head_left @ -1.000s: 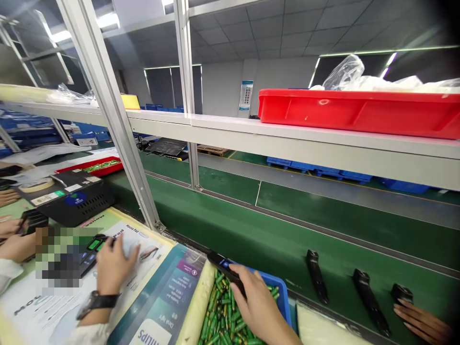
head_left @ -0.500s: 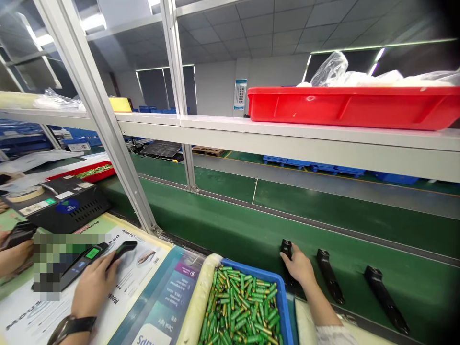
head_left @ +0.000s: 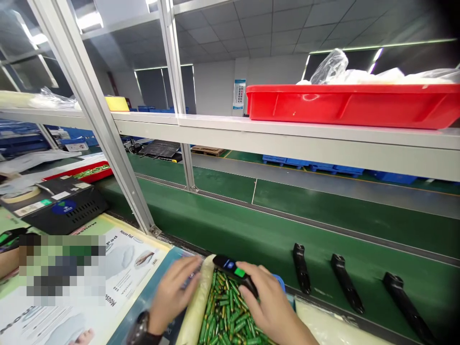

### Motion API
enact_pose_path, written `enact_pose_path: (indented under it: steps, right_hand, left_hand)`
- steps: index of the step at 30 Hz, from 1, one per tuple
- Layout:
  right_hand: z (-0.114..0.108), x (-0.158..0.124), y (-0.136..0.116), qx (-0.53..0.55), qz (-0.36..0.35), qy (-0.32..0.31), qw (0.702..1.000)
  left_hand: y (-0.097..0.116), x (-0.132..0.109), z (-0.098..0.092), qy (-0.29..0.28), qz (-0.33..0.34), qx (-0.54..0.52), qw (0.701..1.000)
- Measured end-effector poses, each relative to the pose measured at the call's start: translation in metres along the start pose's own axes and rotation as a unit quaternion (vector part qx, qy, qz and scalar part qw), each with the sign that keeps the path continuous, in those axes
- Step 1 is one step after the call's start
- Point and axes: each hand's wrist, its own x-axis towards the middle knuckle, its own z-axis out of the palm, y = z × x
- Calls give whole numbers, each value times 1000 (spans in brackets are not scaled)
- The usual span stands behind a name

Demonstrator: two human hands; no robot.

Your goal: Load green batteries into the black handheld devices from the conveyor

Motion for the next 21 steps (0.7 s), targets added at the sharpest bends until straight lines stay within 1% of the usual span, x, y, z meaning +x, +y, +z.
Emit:
enact_pose_path:
  steps: [2,3,4,5,7,8,9,11,12,13,14,15,17,18,19,20,21]
  right_hand:
    - [5,-7,10,-21,-11,138,990]
    - [10,-8,13,-27,-15,171,985]
    - [16,-8,14,-29,-12,170,985]
    - [22,-6,13,-30,-1,139,990]
    - [25,2,6,-25,46,50,997]
    - [22,6,4,-16,81,34,996]
    - [14,10,3,-6,119,52,992]
    - [-10,15,11,5,183,133,974]
    - [-24,17,21,1,209,176,962]
    - [-38,18,36,-13,235,208,949]
    - [-51,17,53,-39,264,221,938]
    - [-61,16,74,-72,296,214,928]
    - [-72,11,115,-136,366,157,907]
    - [-74,9,134,-160,391,130,897]
    - [-73,7,149,-177,406,111,890]
    - [-71,5,160,-189,413,101,885]
    - [-67,4,166,-198,415,98,882]
  left_hand:
    - [-41,-11,-16,54,-84,78,992]
    - [-64,-18,-26,82,-125,127,980]
    - [-86,-25,-38,102,-169,179,964]
    - [-107,-34,-49,108,-210,233,943]
    - [-144,-56,-73,101,-299,327,891]
    - [-159,-67,-84,99,-344,366,859]
    - [-171,-79,-95,99,-392,396,824]
    - [-188,-98,-112,72,-479,422,766]
    - [-193,-105,-118,45,-513,423,746]
    - [-197,-110,-123,13,-534,421,733]
    - [-201,-113,-126,-15,-544,418,727]
    - [-203,-115,-128,-32,-545,417,727]
    - [-208,-114,-130,-39,-528,420,737]
    - [-210,-113,-130,-38,-516,413,749]
    - [-210,-111,-128,-33,-499,400,768]
    - [-208,-108,-126,-24,-468,376,799]
    - [-204,-105,-121,-13,-424,346,837]
